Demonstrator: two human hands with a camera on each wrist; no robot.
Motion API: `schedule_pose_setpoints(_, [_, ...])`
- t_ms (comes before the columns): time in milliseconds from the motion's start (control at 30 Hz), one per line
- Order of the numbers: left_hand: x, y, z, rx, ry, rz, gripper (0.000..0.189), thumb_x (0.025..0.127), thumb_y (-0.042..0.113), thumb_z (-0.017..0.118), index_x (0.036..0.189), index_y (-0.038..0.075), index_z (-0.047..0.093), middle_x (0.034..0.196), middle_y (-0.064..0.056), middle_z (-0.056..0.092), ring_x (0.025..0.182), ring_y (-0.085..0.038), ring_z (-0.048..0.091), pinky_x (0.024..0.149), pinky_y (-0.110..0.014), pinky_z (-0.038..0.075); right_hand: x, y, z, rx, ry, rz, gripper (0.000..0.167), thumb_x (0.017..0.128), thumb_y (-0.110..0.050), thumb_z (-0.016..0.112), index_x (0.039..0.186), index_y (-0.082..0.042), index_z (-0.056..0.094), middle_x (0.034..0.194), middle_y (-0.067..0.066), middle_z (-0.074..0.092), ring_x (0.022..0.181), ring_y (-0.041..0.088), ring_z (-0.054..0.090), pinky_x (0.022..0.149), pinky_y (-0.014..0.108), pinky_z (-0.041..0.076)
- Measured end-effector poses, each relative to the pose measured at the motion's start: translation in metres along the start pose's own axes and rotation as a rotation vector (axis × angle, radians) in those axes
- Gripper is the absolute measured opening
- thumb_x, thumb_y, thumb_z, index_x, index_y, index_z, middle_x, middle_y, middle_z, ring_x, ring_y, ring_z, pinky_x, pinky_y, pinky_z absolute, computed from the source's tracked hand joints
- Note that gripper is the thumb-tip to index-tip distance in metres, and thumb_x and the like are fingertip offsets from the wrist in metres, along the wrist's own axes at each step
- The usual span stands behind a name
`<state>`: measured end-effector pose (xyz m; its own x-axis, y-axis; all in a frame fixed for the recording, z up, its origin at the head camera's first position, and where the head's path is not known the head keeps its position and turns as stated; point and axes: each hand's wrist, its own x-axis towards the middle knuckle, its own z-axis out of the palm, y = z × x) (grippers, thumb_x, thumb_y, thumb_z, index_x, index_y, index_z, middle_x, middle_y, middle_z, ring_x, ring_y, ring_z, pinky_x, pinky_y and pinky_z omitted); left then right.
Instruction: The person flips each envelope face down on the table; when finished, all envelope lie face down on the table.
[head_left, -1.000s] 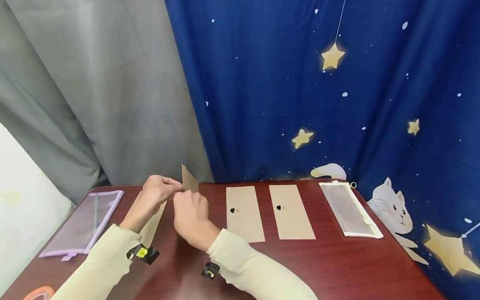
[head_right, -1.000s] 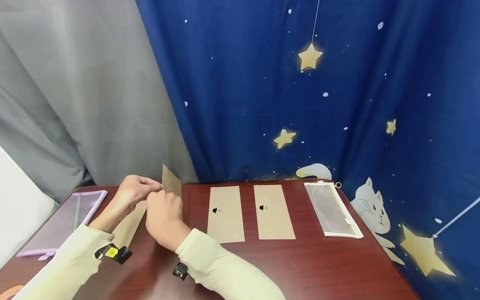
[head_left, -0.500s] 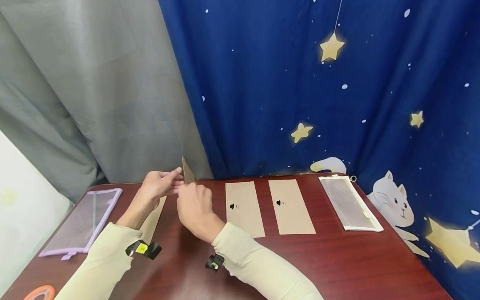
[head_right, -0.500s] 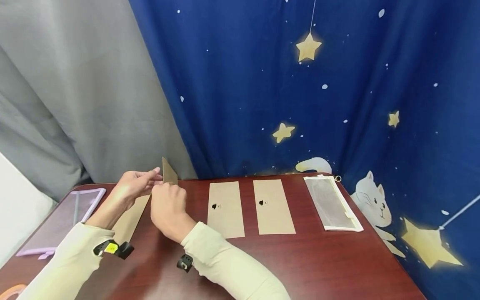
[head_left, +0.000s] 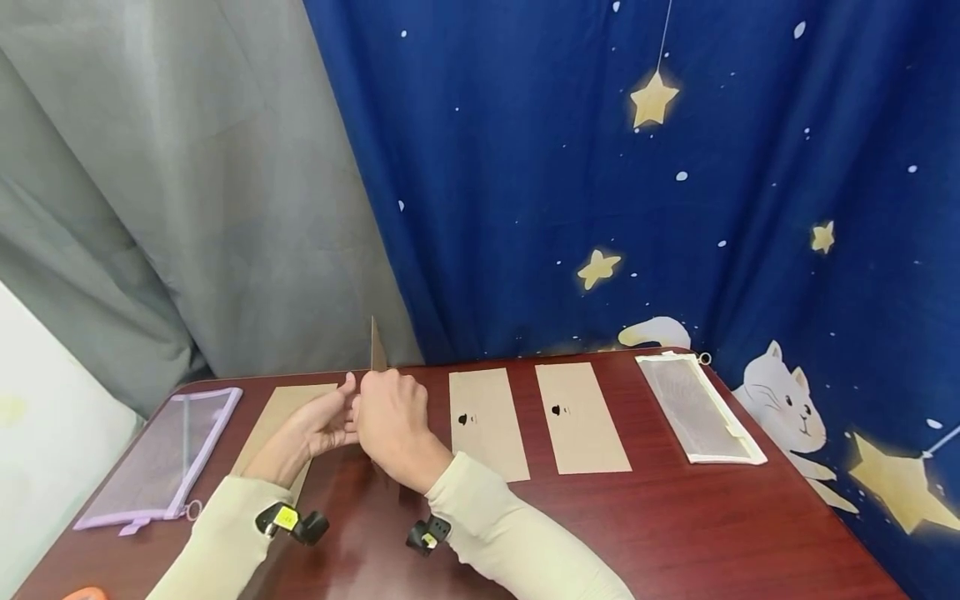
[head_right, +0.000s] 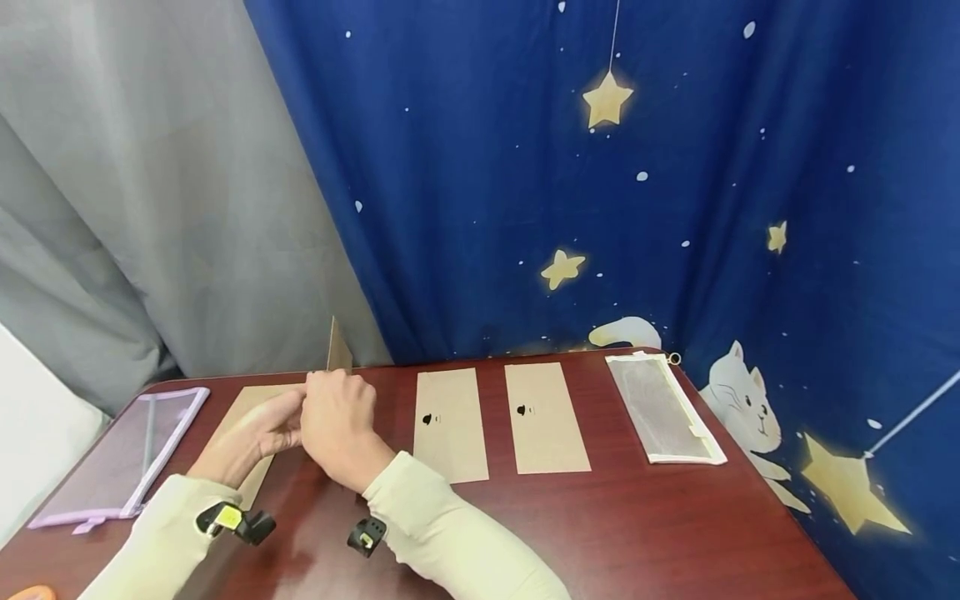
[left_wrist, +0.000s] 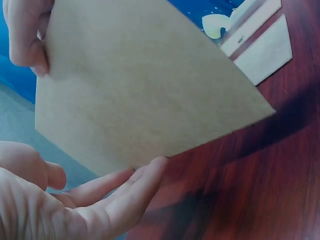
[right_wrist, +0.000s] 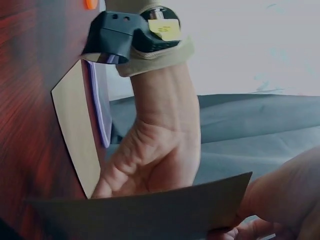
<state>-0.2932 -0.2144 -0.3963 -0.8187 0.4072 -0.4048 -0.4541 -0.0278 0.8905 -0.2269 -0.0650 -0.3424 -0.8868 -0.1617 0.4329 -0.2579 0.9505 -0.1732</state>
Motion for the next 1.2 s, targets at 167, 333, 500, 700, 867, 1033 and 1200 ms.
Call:
schedule_pose_setpoints(167, [-0.002, -0.005, -0.002, 0.088, 0.05, 0.018, 0.08, 0.105, 0.053, 0.014, 0.147, -0.013, 0.029, 0.108, -0.011, 0.064, 0.093, -0.014, 0.066, 0.085, -0.032, 0.061, -0.001, 0.006, -0.003, 0.062, -0.019, 0.024, 0.013, 0.092, -0.024, 0.072, 0.084, -0.015, 0.077, 0.078, 0.003, 0.074, 0.069, 0.02, 0.073, 0.052, 0.028, 0.056])
schedule_pose_setpoints(333, [-0.005, -0.004, -0.006, 0.09, 0.091, 0.074, 0.078, 0.108, 0.046, 0.022, 0.149, -0.021, 0.022, 0.108, -0.011, 0.066, 0.096, -0.016, 0.068, 0.091, -0.035, 0.061, 0.002, 0.017, -0.002, 0.112, -0.017, 0.005, 0.006, 0.089, -0.011, 0.071, 0.088, -0.007, 0.076, 0.08, 0.008, 0.072, 0.073, 0.023, 0.073, 0.056, 0.027, 0.058])
schedule_pose_setpoints(500, [-0.012, 0.002, -0.006, 0.134, 0.13, 0.116, 0.059, 0.111, 0.028, 0.035, 0.146, -0.02, 0.032, 0.097, -0.002, 0.07, 0.09, -0.012, 0.071, 0.087, -0.032, 0.062, 0.005, 0.033, -0.002, 0.216, -0.012, -0.007, 0.014, 0.088, -0.003, 0.066, 0.101, 0.0, 0.071, 0.08, 0.013, 0.071, 0.071, 0.026, 0.073, 0.056, 0.03, 0.058])
schedule_pose_setpoints(700, [-0.019, 0.01, -0.008, 0.128, 0.204, 0.192, 0.047, 0.101, -0.004, 0.053, 0.143, -0.019, 0.039, 0.091, 0.001, 0.073, 0.084, -0.007, 0.072, 0.082, -0.028, 0.062, 0.01, 0.052, 0.005, 0.456, -0.011, 0.096, 0.008, 0.095, -0.006, 0.066, 0.088, -0.004, 0.07, 0.078, 0.011, 0.071, 0.072, 0.024, 0.069, 0.057, 0.028, 0.052])
schedule_pose_setpoints(867, [-0.016, 0.004, -0.012, 0.17, 0.277, 0.22, 0.047, 0.094, -0.008, 0.062, 0.137, -0.019, 0.048, 0.084, 0.005, 0.074, 0.078, -0.004, 0.071, 0.078, -0.024, 0.062, 0.014, 0.064, 0.025, 0.627, 0.043, 0.218, 0.019, 0.094, -0.008, 0.069, 0.077, -0.01, 0.078, 0.068, 0.003, 0.067, 0.062, 0.013, 0.056, 0.056, 0.022, 0.045])
schedule_pose_setpoints(1033, [-0.013, -0.007, -0.014, 0.365, 0.391, 0.232, 0.042, 0.093, -0.003, 0.066, 0.131, -0.019, 0.055, 0.088, -0.001, 0.076, 0.079, -0.002, 0.07, 0.081, -0.028, 0.063, 0.012, 0.071, 0.05, 0.626, -0.009, 0.298, 0.016, 0.089, -0.006, 0.073, 0.075, -0.009, 0.079, 0.078, 0.005, 0.075, 0.065, 0.013, 0.061, 0.06, 0.024, 0.051])
schedule_pose_setpoints(1200, [-0.013, -0.019, -0.012, 0.666, 0.53, 0.222, 0.032, 0.091, 0.009, 0.07, 0.117, -0.01, 0.069, 0.098, -0.013, 0.077, 0.087, -0.014, 0.071, 0.082, -0.034, 0.059, 0.008, 0.071, 0.074, 0.598, -0.115, 0.347, 0.034, 0.089, -0.005, 0.073, 0.056, -0.01, 0.064, 0.063, 0.001, 0.064, 0.057, 0.014, 0.053, 0.054, 0.024, 0.044])
